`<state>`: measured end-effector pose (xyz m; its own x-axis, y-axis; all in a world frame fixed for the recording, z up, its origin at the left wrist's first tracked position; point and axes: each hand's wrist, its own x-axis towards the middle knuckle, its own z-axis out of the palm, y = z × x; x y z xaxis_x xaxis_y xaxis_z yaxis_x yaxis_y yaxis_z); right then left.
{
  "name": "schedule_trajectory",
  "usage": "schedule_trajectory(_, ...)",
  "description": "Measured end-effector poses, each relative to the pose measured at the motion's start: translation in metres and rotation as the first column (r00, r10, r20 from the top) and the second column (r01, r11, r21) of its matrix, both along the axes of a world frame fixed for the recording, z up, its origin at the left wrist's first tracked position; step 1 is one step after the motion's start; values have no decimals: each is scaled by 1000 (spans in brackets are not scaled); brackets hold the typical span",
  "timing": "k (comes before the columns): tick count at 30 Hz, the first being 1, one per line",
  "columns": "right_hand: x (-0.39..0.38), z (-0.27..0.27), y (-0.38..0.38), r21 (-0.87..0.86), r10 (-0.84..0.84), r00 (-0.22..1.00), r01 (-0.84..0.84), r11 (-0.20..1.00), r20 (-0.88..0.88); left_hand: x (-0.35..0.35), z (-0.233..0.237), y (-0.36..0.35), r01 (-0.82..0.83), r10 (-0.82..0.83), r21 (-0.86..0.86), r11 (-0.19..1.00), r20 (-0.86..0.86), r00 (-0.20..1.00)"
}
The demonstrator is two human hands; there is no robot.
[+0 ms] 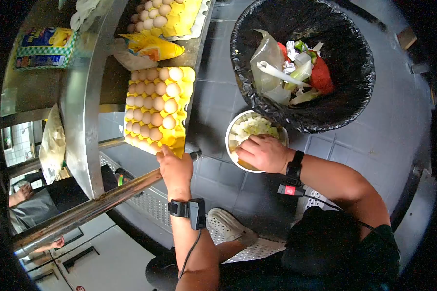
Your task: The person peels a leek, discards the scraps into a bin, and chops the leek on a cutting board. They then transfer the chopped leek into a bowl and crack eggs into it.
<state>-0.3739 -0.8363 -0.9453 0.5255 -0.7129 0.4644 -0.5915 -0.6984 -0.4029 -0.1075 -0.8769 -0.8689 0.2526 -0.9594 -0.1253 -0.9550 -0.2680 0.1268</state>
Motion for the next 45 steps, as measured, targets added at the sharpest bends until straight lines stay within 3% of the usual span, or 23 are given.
schedule_trajectory(4,-11,68,-15,-308,-44,977,107,945,207,-11,-4,-5,-77,81,-57,995,85,993)
schedule_trajectory(6,-28,107,-26,-390,-50,979,125,912,198,-8,-9,-9,-50,60,-90,995,114,992)
schedule_trajectory(9,-57,147,-59,-521,-259,937,347,780,236,6,-15,-18,-33,36,-16,999,202,979)
schedule_trajectory(12,-102,168,-73,-327,-500,866,477,816,15,15,-22,-23,3,-14,52,999,221,975)
schedule_trajectory(14,-123,167,-79,-110,-574,790,564,818,-217,9,-9,-24,76,-89,60,995,268,959)
schedule_trajectory(16,-132,150,-77,-164,-590,780,567,807,-210,8,1,-32,-17,-4,214,977,97,995)
schedule_trajectory(19,-124,156,-78,-210,-617,776,587,782,-129,9,0,-38,-84,56,214,973,135,989)
schedule_trajectory(20,-119,164,-77,-200,-633,771,609,767,-78,31,-26,-40,26,-56,165,986,180,982)
schedule_trajectory(22,-106,182,-69,-204,-597,802,590,781,35,18,-13,-42,-5,-51,236,972,230,972)
schedule_trajectory(25,-86,194,-55,-159,-211,932,266,951,294,4,13,-43,-31,-23,215,976,241,970)
schedule_trajectory(28,-45,179,-40,25,44,862,-65,998,505,9,26,-38,69,-88,89,994,239,967)
schedule_trajectory(30,-15,150,-28,355,-64,815,-179,918,576,-19,56,-28,90,-77,-109,990,121,990)
schedule_trajectory(31,-4,133,-22,644,-200,803,-272,716,561,-19,47,-19,156,-169,-215,964,-42,985)
schedule_trajectory(32,9,100,-20,784,-311,757,-402,473,575,-42,47,-7,128,-185,-269,954,-196,963)
schedule_trajectory(33,24,73,-15,754,-586,566,-646,121,579,-58,48,4,195,-246,-198,961,-282,927)
schedule_trajectory(34,27,67,-12,668,-775,476,-738,-95,416,-75,44,16,263,-339,-257,930,-328,882)
schedule_trajectory(36,24,26,-7,157,-779,211,-977,-145,590,-103,35,32,320,-390,-246,915,-326,861)
schedule_trajectory(37,25,29,-4,188,-796,197,-976,-107,573,-107,21,35,375,-454,-273,886,-347,821)
schedule_trajectory(38,24,32,0,220,-812,183,-973,-69,554,-109,13,41,331,-402,-229,915,-481,779)
schedule_trajectory(42,10,0,6,317,-825,218,-947,-50,522,-106,17,41,446,-429,-123,887,-580,693)
schedule_trajectory(44,9,2,6,373,-840,222,-927,-24,496,-80,15,29,399,-496,-309,863,-372,785)
schedule_trajectory(45,7,3,5,437,-859,225,-900,-2,460,-61,8,20,308,-394,-331,892,-235,888)
